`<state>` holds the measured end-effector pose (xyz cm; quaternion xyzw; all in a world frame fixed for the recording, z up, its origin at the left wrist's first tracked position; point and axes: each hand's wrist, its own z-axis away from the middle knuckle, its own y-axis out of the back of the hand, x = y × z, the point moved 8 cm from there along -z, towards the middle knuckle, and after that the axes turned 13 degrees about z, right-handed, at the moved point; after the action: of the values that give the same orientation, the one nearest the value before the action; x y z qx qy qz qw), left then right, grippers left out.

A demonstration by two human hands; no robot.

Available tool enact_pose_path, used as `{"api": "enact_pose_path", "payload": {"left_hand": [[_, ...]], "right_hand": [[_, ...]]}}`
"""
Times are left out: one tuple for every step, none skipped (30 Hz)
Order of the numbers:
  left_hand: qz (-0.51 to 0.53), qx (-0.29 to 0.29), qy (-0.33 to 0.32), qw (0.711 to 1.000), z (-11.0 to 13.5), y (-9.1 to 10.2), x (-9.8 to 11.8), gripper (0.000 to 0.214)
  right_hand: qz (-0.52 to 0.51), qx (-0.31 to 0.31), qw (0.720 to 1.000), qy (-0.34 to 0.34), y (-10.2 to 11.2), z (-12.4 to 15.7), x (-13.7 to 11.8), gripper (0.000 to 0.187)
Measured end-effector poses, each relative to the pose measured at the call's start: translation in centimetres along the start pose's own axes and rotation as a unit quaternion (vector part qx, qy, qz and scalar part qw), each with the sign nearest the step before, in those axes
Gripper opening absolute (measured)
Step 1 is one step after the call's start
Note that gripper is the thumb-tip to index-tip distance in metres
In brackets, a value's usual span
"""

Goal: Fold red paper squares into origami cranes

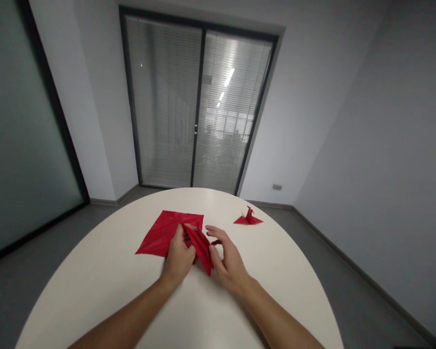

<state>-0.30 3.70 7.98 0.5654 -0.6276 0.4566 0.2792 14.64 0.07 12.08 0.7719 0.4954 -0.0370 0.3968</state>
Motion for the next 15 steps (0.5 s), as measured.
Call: {"api": "enact_pose_path", "payload": {"left_hand": [[0.005,-0.010,0.005,1.000,0.1,-0.2,-0.2,0.028],[0.004,-0.021,0.009,1.000,0.2,-0.3,-0.3,0.029],[-0.005,-0.030,0.011,0.999,0.3,-0.5,-0.3,0.031],[-0.021,-0.037,0.011,0.999,0.3,-0.6,-0.2,0.030],[-0.040,-0.041,0.008,0.998,0.4,-0.7,0.0,0.028],[-0.057,-0.045,0.001,0.997,0.4,-0.7,0.4,0.027],[-0.067,-0.048,-0.009,0.997,0.5,-0.8,0.8,0.025],[-0.069,-0.049,-0.021,0.996,0.5,-0.9,1.2,0.025],[-0.062,-0.049,-0.033,0.996,0.4,-0.9,1.6,0.025],[-0.051,-0.048,-0.044,0.997,0.4,-1.0,2.0,0.026],[-0.037,-0.047,-0.053,0.997,0.4,-1.0,2.2,0.026],[-0.022,-0.045,-0.059,0.997,0.4,-1.0,2.3,0.025],[-0.007,-0.042,-0.064,0.997,0.3,-1.0,2.4,0.024],[0.010,-0.040,-0.068,0.997,0.3,-1.0,2.3,0.023],[0.028,-0.035,-0.071,0.996,0.4,-1.0,2.3,0.022]], "right_hand": [[-0.016,0.000,0.999,-0.029,-0.2,0.0,0.5,0.039],[-0.031,-0.007,0.998,-0.053,-0.5,-0.1,0.9,0.038],[-0.046,-0.017,0.996,-0.072,-0.7,-0.2,1.2,0.035],[-0.061,-0.025,0.994,-0.087,-0.9,-0.3,1.4,0.031],[-0.075,-0.026,0.992,-0.098,-0.9,-0.4,1.6,0.026],[-0.088,-0.021,0.990,-0.105,-0.8,-0.5,1.8,0.021],[-0.100,-0.014,0.989,-0.112,-0.6,-0.6,1.9,0.018],[-0.113,-0.005,0.987,-0.118,-0.4,-0.7,2.1,0.016],[-0.127,0.003,0.984,-0.125,-0.3,-0.7,2.4,0.015],[-0.142,0.008,0.981,-0.134,-0.2,-0.7,2.6,0.016],[-0.159,0.014,0.976,-0.148,-0.2,-0.7,3.0,0.017],[-0.178,0.023,0.970,-0.163,-0.2,-0.6,3.3,0.019],[-0.195,0.035,0.964,-0.179,-0.1,-0.5,3.6,0.020],[-0.210,0.049,0.957,-0.193,0.0,-0.4,3.9,0.022],[-0.224,0.063,0.951,-0.204,0.1,-0.4,4.2,0.023]]}}
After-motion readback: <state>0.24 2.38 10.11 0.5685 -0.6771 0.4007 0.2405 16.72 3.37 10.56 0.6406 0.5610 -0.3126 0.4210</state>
